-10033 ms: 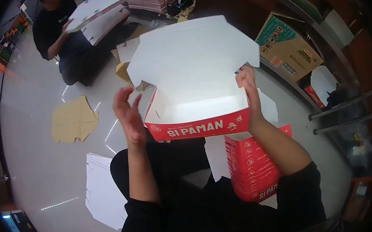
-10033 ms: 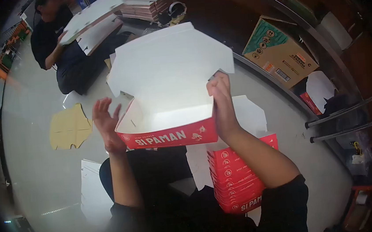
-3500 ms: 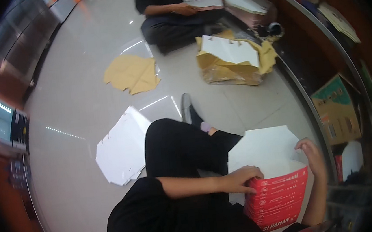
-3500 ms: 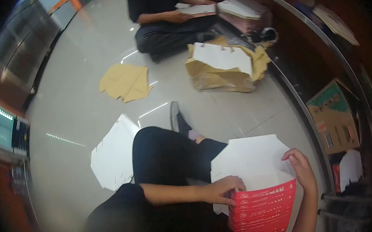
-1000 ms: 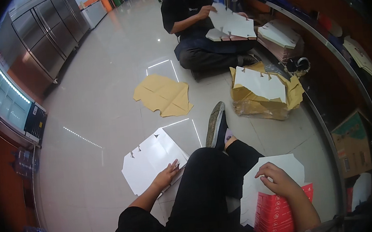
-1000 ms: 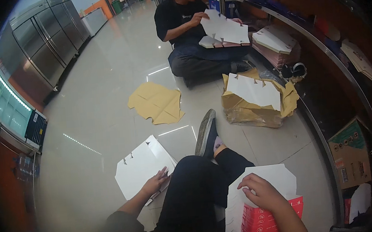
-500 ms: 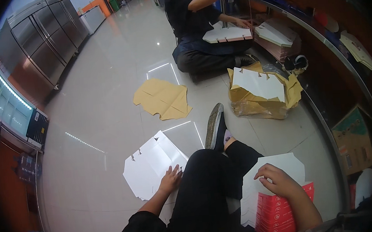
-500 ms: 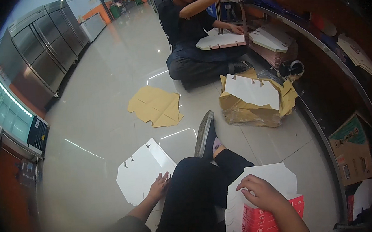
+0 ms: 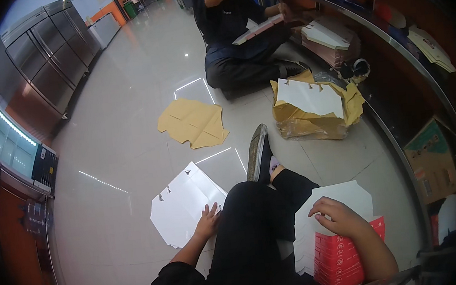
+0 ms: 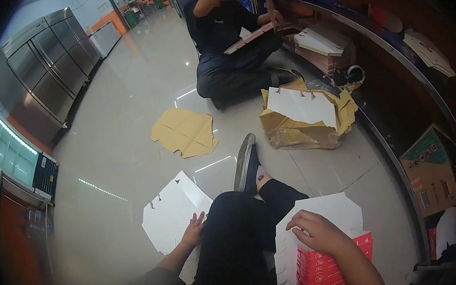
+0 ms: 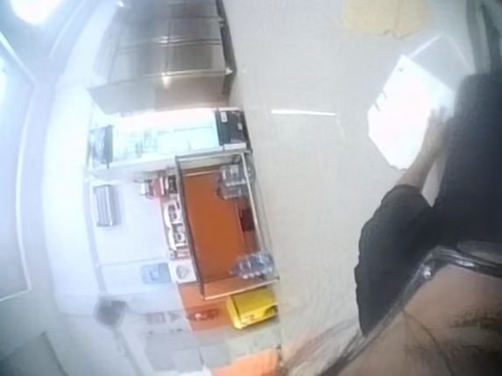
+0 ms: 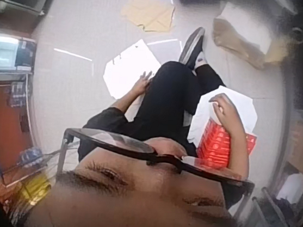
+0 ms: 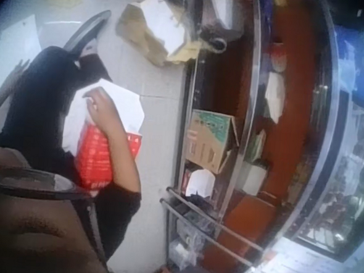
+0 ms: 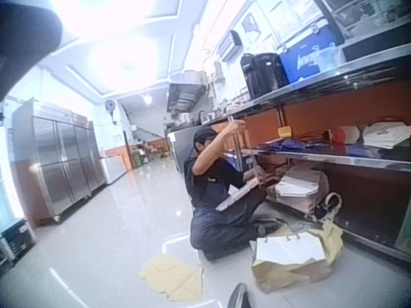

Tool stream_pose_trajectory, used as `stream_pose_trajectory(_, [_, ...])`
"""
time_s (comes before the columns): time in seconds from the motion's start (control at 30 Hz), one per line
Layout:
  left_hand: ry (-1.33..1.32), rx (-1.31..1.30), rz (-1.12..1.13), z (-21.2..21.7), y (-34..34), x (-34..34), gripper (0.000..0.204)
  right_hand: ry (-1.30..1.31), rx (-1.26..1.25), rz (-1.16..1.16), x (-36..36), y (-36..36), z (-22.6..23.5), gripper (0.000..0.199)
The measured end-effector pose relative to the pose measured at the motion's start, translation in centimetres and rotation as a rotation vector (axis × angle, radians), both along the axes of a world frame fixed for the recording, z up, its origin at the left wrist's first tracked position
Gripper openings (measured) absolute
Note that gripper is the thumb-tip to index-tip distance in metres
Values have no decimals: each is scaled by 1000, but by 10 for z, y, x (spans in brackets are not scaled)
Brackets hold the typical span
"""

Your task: The person sits on the floor and assembles red and white cardboard boxes by folding the flat pieces into shape. They handle the boxes one at a time, folding the flaps and stacking the finished units nearby.

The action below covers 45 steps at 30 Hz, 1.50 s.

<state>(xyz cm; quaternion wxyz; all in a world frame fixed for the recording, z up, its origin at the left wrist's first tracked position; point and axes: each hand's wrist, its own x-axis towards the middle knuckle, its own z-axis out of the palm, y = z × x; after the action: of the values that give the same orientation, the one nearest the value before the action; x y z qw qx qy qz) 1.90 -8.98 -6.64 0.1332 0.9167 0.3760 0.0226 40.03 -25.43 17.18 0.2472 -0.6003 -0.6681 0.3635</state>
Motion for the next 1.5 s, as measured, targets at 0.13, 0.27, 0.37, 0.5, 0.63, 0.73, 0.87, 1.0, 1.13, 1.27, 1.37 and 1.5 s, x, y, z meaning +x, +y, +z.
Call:
stream_pose_trajectory(0.13, [34, -19, 3, -2, 0, -2, 41, -11, 19, 21, 1, 1, -4, 14])
stream_pose_trajectory(0.27, [54, -51, -51, -3, 5, -6, 43, 1, 53, 25, 2, 0, -4, 14])
stream_pose_trajectory(0.37, [33, -84, -100, 0, 11, -10, 46, -3, 81, 25, 2, 0, -4, 15])
stream_pose_trajectory(0.5, [103, -99, -138, 10, 12, -7, 49, -4, 83, 22, 1, -1, -5, 15])
stream_pose_trajectory(0.63, [248, -74, -198, 22, 9, -6, 53, -6, 73, 22, 2, -1, -6, 15])
stream_pose_trajectory(0.73, [192, -127, -178, 42, 9, -2, 50, -4, 85, 14, 2, -3, -6, 15])
stream_pose_trajectory(0.87, [-162, -92, 18, 41, 19, -23, 33, -10, 101, 35, 3, -1, -7, 15])
stream_pose_trajectory(1.0, [-377, -26, 515, 92, 43, -29, 31, -29, 84, 40, 4, -1, -8, 15])
stream_pose_trajectory(1.13, [-132, 145, 565, 179, 67, -17, 42, -28, 75, 31, 2, -3, -5, 16])
stream_pose_trajectory(1.27, [-279, 540, 358, 205, 88, -48, 40, -22, 71, 41, 3, -3, -7, 16])
stream_pose_trajectory(1.37, [-323, 803, 251, 266, 55, -7, 32, 95, 12, -37, 3, -4, -7, 22])
stream_pose_trajectory(1.5, [-605, 828, -25, 288, 17, 32, 24, 871, -152, -156, 8, 2, -12, 54])
